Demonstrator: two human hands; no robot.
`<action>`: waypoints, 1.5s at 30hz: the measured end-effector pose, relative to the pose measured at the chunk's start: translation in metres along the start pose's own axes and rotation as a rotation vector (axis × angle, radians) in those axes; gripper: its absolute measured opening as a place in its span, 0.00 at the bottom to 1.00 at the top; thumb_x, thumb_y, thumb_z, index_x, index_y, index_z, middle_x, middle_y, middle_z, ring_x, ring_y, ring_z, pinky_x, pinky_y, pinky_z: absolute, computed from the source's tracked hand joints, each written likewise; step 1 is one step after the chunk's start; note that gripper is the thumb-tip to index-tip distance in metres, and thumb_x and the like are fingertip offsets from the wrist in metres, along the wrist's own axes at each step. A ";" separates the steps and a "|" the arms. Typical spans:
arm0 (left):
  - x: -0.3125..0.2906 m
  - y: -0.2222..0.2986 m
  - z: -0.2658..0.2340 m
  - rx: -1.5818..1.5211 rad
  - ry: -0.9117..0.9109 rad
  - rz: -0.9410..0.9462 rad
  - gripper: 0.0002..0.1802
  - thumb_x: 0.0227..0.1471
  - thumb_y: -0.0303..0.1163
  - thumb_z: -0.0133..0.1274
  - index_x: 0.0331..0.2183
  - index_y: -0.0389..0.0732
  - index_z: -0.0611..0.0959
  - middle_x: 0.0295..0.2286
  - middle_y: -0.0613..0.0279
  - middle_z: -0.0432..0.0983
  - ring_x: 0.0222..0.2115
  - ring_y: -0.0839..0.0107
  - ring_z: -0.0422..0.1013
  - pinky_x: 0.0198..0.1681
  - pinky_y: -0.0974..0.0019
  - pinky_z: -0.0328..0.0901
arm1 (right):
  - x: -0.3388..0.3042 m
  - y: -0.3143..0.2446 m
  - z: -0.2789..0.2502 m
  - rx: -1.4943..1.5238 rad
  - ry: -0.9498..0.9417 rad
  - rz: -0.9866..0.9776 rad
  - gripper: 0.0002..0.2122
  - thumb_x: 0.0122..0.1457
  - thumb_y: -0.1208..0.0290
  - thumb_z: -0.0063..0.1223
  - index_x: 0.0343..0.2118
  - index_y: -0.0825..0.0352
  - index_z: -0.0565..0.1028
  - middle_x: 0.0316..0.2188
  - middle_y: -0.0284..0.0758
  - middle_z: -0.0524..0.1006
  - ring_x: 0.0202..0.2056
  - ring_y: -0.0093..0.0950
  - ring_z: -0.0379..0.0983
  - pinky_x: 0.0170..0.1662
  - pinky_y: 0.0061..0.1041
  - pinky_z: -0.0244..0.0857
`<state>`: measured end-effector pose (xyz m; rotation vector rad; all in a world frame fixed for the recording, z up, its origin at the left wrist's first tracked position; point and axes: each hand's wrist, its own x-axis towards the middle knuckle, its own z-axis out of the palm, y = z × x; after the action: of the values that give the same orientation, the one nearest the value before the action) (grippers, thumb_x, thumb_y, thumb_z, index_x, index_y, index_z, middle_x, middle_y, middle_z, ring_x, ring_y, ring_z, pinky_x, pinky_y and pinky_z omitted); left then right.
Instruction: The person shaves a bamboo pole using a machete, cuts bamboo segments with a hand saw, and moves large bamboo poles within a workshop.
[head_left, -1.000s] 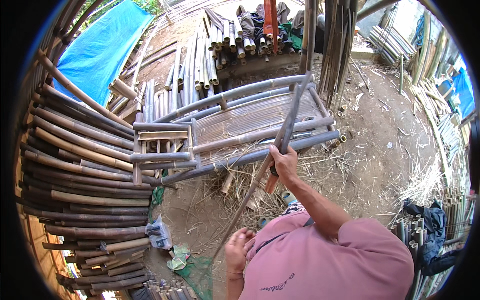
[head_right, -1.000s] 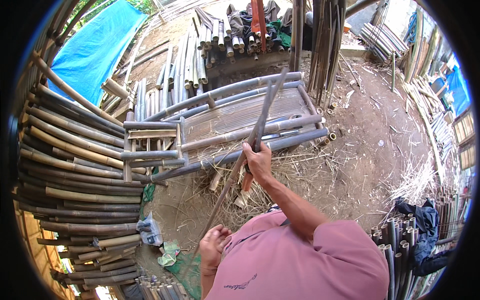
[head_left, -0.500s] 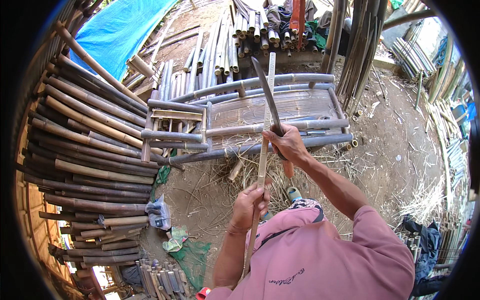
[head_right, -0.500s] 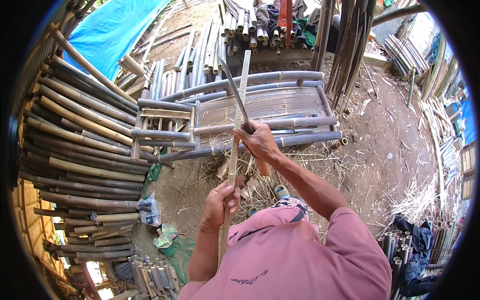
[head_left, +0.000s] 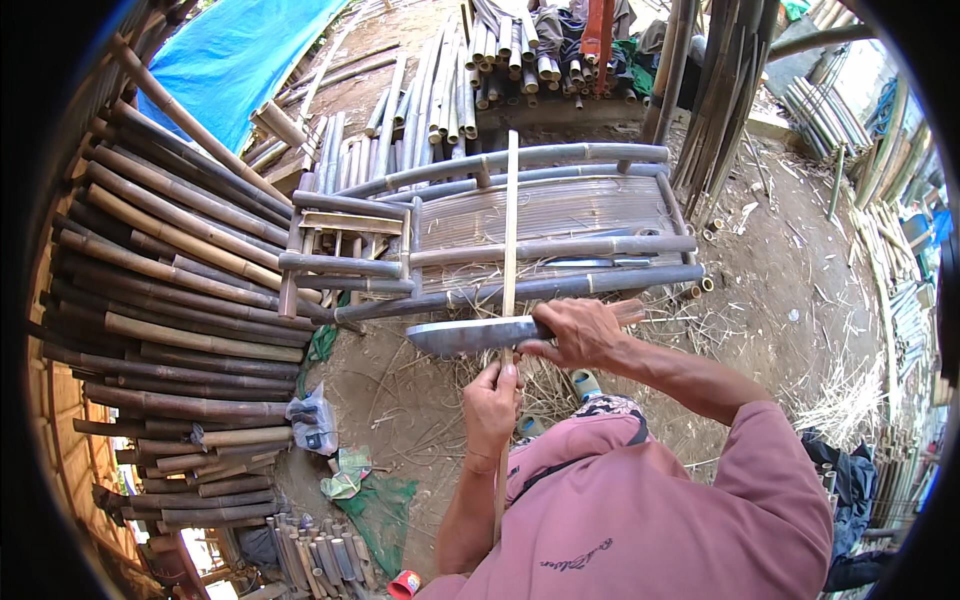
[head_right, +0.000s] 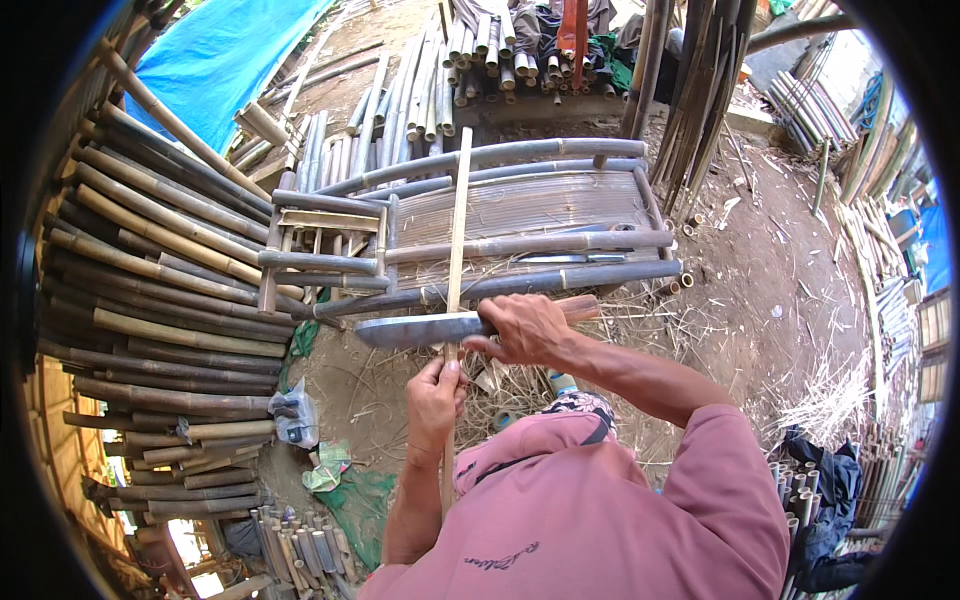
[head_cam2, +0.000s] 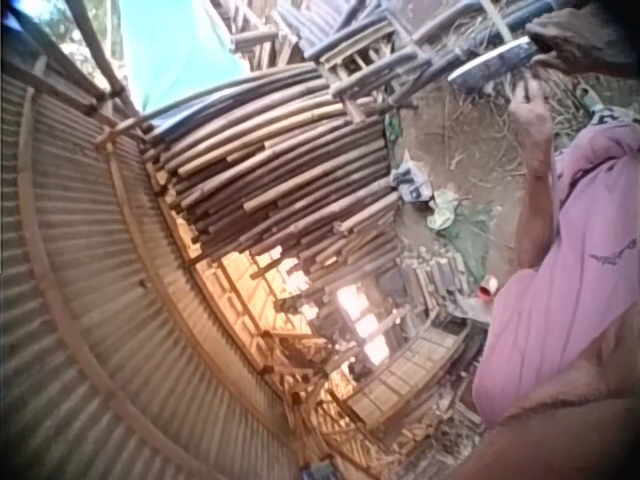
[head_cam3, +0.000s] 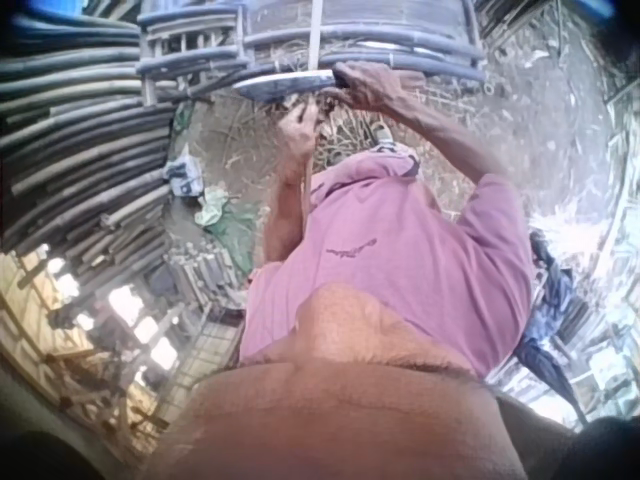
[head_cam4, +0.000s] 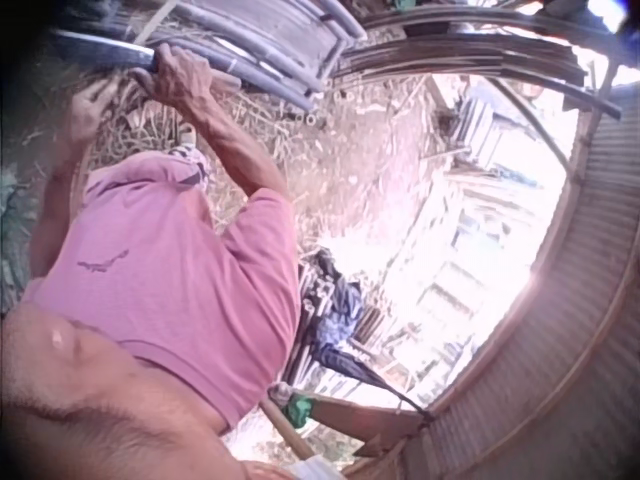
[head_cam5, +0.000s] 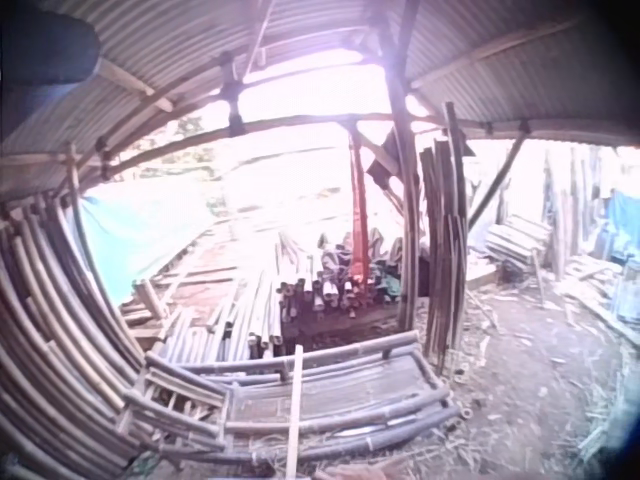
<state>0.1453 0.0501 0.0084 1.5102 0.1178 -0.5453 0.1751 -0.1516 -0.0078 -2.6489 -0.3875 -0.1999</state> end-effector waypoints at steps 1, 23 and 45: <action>-0.008 -0.004 -0.001 0.029 -0.005 0.009 0.15 0.62 0.31 0.45 0.45 0.33 0.77 0.23 0.70 0.70 0.16 0.87 0.60 0.16 0.80 0.53 | 0.005 0.006 0.001 0.027 0.011 0.060 0.27 0.56 0.38 0.47 0.30 0.65 0.72 0.21 0.39 0.75 0.22 0.34 0.74 0.27 0.36 0.69; -0.171 -0.084 -0.128 0.230 -0.128 -0.096 0.15 0.61 0.31 0.46 0.46 0.33 0.78 0.20 0.70 0.69 0.16 0.86 0.60 0.17 0.79 0.54 | 0.015 0.158 -0.071 0.041 0.254 0.842 0.31 0.63 0.40 0.33 0.35 0.68 0.75 0.14 0.30 0.72 0.09 0.13 0.53 0.08 0.17 0.48; -0.042 -0.001 0.070 0.102 -0.244 -0.252 0.18 0.59 0.40 0.48 0.33 0.31 0.77 0.16 0.69 0.65 0.12 0.83 0.57 0.14 0.76 0.52 | -0.044 0.369 -0.144 0.401 0.321 1.074 0.32 0.59 0.35 0.37 0.31 0.66 0.76 0.22 0.39 0.76 0.26 0.29 0.73 0.30 0.34 0.68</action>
<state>0.0900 -0.0061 0.0301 1.5250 0.0920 -0.9453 0.2337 -0.5441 -0.0425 -2.0316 0.9750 -0.1601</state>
